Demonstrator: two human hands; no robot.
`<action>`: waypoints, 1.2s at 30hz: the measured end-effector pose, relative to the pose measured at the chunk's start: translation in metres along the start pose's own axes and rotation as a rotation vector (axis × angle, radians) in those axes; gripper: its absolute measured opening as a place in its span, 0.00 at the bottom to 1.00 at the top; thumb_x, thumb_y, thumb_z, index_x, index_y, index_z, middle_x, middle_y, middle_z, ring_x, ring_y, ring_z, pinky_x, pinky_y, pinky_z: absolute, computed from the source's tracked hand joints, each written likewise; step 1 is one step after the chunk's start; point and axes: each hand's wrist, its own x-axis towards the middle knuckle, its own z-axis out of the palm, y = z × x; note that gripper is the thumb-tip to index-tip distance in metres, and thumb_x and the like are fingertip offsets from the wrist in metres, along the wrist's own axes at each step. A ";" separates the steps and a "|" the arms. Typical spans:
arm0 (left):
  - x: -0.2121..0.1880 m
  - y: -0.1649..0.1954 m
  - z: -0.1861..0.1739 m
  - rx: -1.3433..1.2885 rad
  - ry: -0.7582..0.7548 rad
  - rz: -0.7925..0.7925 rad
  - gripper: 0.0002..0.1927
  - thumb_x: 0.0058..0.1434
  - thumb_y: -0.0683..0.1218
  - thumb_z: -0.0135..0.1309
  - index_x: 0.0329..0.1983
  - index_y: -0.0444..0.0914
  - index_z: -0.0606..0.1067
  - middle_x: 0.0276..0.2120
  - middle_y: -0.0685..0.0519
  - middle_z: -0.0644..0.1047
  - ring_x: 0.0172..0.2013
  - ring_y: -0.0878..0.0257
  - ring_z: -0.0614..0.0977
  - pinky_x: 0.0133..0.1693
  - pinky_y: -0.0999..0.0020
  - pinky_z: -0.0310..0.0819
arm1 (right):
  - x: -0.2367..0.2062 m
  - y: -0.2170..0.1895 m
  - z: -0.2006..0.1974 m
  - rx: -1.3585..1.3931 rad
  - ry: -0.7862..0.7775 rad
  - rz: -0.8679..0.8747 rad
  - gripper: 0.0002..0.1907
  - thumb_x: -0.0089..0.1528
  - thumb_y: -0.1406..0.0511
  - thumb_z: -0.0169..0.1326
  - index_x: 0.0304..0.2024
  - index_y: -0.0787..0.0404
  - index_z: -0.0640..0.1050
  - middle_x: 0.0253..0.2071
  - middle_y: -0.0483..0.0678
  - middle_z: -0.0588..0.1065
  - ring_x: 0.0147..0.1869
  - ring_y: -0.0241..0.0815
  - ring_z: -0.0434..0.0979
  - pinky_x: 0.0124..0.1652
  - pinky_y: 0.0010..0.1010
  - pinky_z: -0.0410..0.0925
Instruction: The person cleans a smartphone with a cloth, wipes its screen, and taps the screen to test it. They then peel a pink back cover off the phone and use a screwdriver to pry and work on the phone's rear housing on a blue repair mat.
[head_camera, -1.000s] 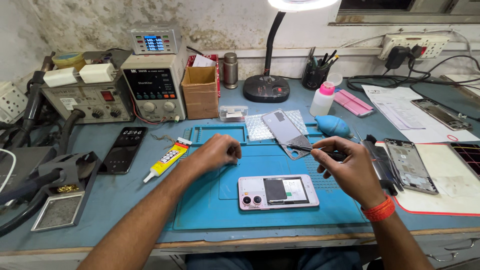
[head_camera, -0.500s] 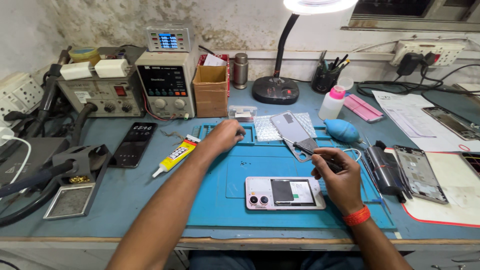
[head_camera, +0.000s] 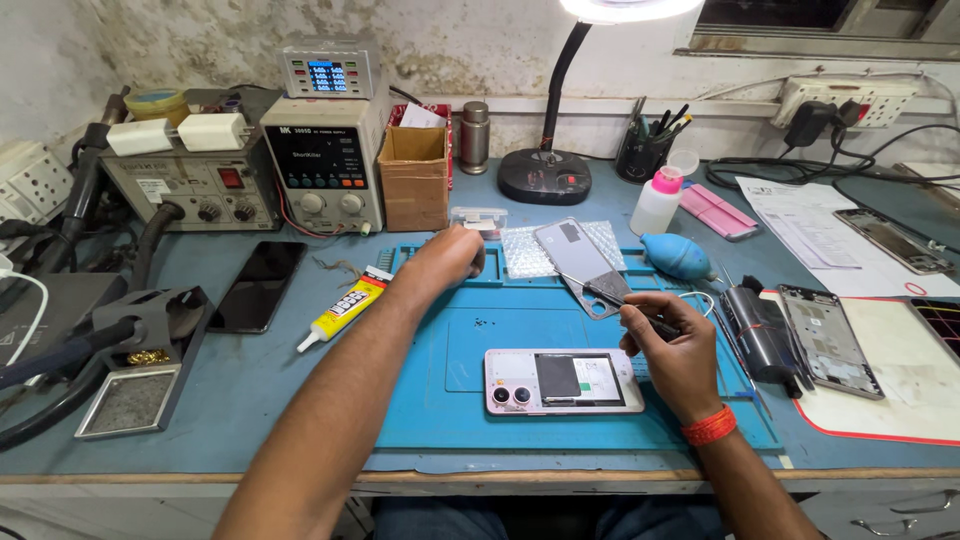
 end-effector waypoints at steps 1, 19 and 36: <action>-0.002 -0.001 -0.003 0.005 -0.012 0.010 0.06 0.49 0.36 0.67 0.31 0.35 0.84 0.32 0.41 0.83 0.36 0.51 0.86 0.41 0.59 0.79 | 0.000 0.000 0.000 -0.001 0.000 -0.003 0.12 0.64 0.66 0.60 0.47 0.67 0.80 0.31 0.47 0.79 0.30 0.33 0.79 0.30 0.23 0.72; -0.001 0.001 -0.004 0.103 0.027 0.093 0.07 0.47 0.33 0.57 0.23 0.36 0.83 0.28 0.41 0.82 0.34 0.49 0.86 0.39 0.58 0.80 | 0.001 0.001 0.000 0.005 0.004 -0.014 0.11 0.64 0.67 0.59 0.46 0.68 0.80 0.33 0.47 0.79 0.30 0.34 0.80 0.29 0.23 0.71; 0.003 -0.008 -0.007 -0.030 0.008 0.045 0.19 0.41 0.35 0.67 0.38 0.37 0.80 0.35 0.44 0.83 0.41 0.51 0.85 0.44 0.58 0.79 | 0.002 0.001 -0.002 0.028 0.000 -0.029 0.10 0.66 0.68 0.59 0.46 0.68 0.79 0.34 0.48 0.78 0.31 0.35 0.80 0.29 0.24 0.72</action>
